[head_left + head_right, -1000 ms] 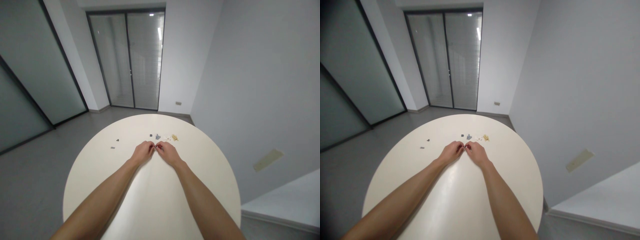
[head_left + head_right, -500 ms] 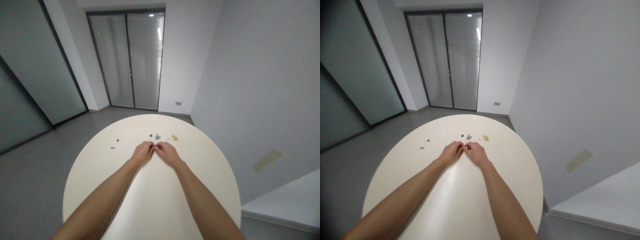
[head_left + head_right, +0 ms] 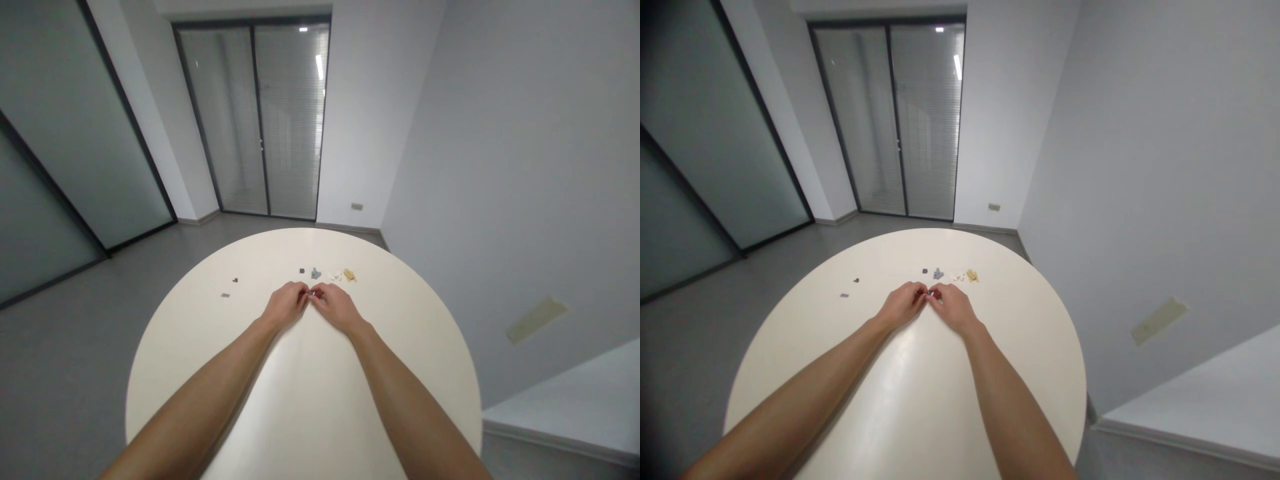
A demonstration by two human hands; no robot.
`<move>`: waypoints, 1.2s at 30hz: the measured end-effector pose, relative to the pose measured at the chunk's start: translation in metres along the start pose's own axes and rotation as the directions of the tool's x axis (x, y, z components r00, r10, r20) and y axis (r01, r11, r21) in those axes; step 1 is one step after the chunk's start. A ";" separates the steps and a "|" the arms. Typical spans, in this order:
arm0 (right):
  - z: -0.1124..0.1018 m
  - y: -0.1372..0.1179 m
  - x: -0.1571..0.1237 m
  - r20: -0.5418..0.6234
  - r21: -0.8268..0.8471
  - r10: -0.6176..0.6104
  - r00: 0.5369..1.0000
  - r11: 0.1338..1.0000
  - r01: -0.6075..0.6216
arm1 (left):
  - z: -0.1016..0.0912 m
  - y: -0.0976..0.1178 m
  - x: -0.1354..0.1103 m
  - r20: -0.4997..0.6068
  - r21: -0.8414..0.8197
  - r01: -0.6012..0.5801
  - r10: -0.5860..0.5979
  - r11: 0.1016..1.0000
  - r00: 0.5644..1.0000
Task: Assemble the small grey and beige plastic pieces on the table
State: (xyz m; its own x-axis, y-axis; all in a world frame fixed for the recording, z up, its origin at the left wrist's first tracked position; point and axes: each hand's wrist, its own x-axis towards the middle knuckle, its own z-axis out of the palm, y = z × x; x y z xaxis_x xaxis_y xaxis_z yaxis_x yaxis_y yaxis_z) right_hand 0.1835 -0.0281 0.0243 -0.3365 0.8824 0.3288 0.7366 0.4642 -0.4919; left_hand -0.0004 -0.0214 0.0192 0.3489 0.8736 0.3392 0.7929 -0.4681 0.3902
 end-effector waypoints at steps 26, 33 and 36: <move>0.002 0.002 0.000 0.002 -0.005 -0.003 1.000 1.000 0.003 | -0.001 0.000 0.000 -0.007 0.002 0.014 -0.014 1.000 1.000; 0.002 0.001 0.000 -0.016 -0.010 -0.003 1.000 1.000 0.003 | -0.001 0.000 0.000 -0.016 0.008 0.009 -0.008 1.000 1.000; 0.002 0.002 0.000 -0.014 -0.013 0.002 1.000 1.000 -0.002 | -0.001 0.000 0.000 -0.015 0.008 0.006 -0.006 1.000 1.000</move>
State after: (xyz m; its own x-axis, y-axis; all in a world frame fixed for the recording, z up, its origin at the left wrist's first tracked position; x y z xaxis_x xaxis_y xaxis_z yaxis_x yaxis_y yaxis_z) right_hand 0.1832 -0.0269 0.0218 -0.3265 0.8822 0.3392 0.7447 0.4611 -0.4824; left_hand -0.0006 -0.0217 0.0198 0.3362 0.8744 0.3498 0.7989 -0.4615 0.3858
